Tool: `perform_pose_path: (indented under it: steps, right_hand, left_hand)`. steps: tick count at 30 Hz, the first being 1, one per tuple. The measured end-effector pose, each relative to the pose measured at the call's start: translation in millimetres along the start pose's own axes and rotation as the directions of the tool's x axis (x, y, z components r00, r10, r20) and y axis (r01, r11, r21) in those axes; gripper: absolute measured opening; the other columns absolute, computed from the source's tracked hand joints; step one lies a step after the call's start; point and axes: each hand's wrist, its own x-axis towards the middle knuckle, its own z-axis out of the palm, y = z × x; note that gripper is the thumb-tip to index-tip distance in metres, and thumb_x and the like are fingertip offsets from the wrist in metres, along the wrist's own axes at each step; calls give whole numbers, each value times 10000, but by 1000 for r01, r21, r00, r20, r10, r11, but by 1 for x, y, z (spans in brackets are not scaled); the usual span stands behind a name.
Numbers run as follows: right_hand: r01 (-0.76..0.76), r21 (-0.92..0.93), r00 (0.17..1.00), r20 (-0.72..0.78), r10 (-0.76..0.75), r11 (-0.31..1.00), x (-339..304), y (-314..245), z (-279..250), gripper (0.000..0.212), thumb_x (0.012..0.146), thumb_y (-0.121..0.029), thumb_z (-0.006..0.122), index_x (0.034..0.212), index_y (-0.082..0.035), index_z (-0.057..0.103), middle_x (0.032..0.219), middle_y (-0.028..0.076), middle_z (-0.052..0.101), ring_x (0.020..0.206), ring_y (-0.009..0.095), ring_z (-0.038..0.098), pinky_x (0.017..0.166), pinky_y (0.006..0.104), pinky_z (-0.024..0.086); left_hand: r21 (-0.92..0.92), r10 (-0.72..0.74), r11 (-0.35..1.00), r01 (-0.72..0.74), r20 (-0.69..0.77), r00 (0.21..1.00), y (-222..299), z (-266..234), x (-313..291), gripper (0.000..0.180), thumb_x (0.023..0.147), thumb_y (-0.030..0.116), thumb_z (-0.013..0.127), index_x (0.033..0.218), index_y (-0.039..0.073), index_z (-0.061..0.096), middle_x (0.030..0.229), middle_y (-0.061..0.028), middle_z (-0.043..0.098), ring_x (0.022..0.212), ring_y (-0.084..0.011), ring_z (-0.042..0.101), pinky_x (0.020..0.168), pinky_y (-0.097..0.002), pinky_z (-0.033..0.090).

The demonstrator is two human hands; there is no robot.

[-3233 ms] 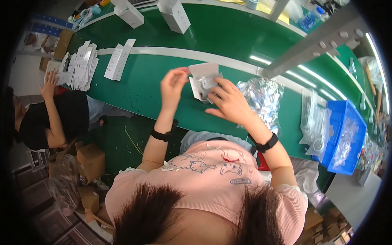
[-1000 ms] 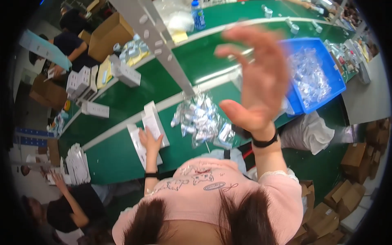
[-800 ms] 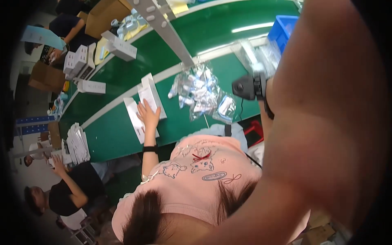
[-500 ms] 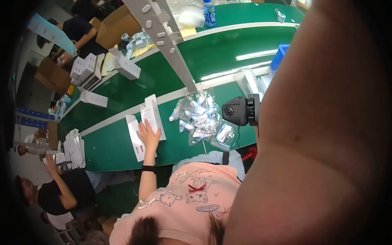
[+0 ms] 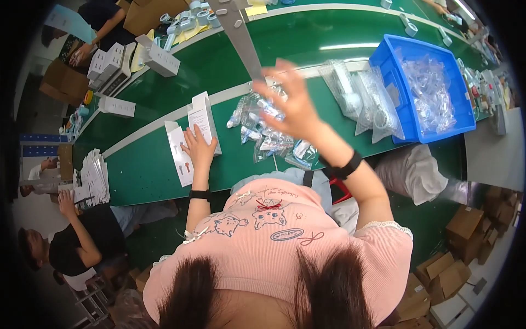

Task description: The person packs items by hand, picking up a small plastic bag from a blue bin, placing it into a white box, and then inserting a larger bubble-wrapped item into the same box. The person then closes the box and sets it aside on the green table.

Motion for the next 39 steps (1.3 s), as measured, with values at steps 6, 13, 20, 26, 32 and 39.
perform_pose_path:
  steps: [6, 13, 20, 26, 32, 39]
  right_hand:
    - [20, -30, 788, 616, 2, 999, -133, 14, 89, 653, 636, -393, 692, 1234, -292, 451, 1405, 109, 236, 1301, 336, 190, 1025, 552, 150]
    - [-34, -128, 801, 589, 104, 991, -153, 71, 70, 640, 655, -372, 679, 1243, -274, 447, 1402, 70, 255, 1310, 323, 161, 1025, 551, 149]
    - [-150, -126, 823, 534, 194, 981, -130, 69, 43, 619, 677, -344, 672, 1247, -261, 445, 1404, 106, 234, 1298, 367, 163, 1017, 565, 139]
    - [-71, -39, 882, 465, 80, 997, -93, 28, 118, 613, 713, -391, 634, 1273, -287, 409, 1409, 128, 206, 1291, 414, 138, 994, 615, 118]
    - [45, -62, 883, 469, -11, 997, -82, 29, 167, 474, 712, -370, 626, 1168, -294, 520, 1318, 93, 362, 1244, 376, 262, 979, 596, 189]
    - [-45, -167, 872, 474, 120, 985, -99, 64, 163, 300, 683, -290, 629, 977, -238, 644, 1130, 39, 525, 1153, 276, 399, 955, 558, 259]
  left_hand:
    - [-6, 12, 1000, -12, -37, 999, -7, 0, -8, 731, 729, 355, 553, 1323, 29, 280, 1358, -261, 232, 1298, -377, 158, 1019, -544, 139]
    - [13, 20, 1000, -20, -47, 999, -7, 8, -6, 751, 715, 370, 575, 1313, 13, 293, 1356, -259, 240, 1292, -374, 174, 1023, -525, 157]
    - [26, -3, 1000, 5, -63, 998, -12, 7, -5, 752, 714, 372, 572, 1316, 20, 292, 1364, -257, 232, 1291, -371, 179, 1020, -525, 166]
    - [12, 8, 1000, -7, -75, 997, 1, 4, -5, 745, 697, 361, 575, 1312, 33, 311, 1361, -252, 245, 1285, -372, 197, 1021, -513, 185]
    - [72, 25, 997, -16, -135, 991, 1, 5, -10, 733, 693, 323, 585, 1311, 38, 314, 1364, -240, 243, 1279, -366, 213, 1018, -473, 231]
    - [79, -31, 996, 38, -82, 996, 23, 0, -7, 734, 682, 322, 588, 1307, 46, 318, 1362, -236, 238, 1241, -368, 276, 932, -446, 361]
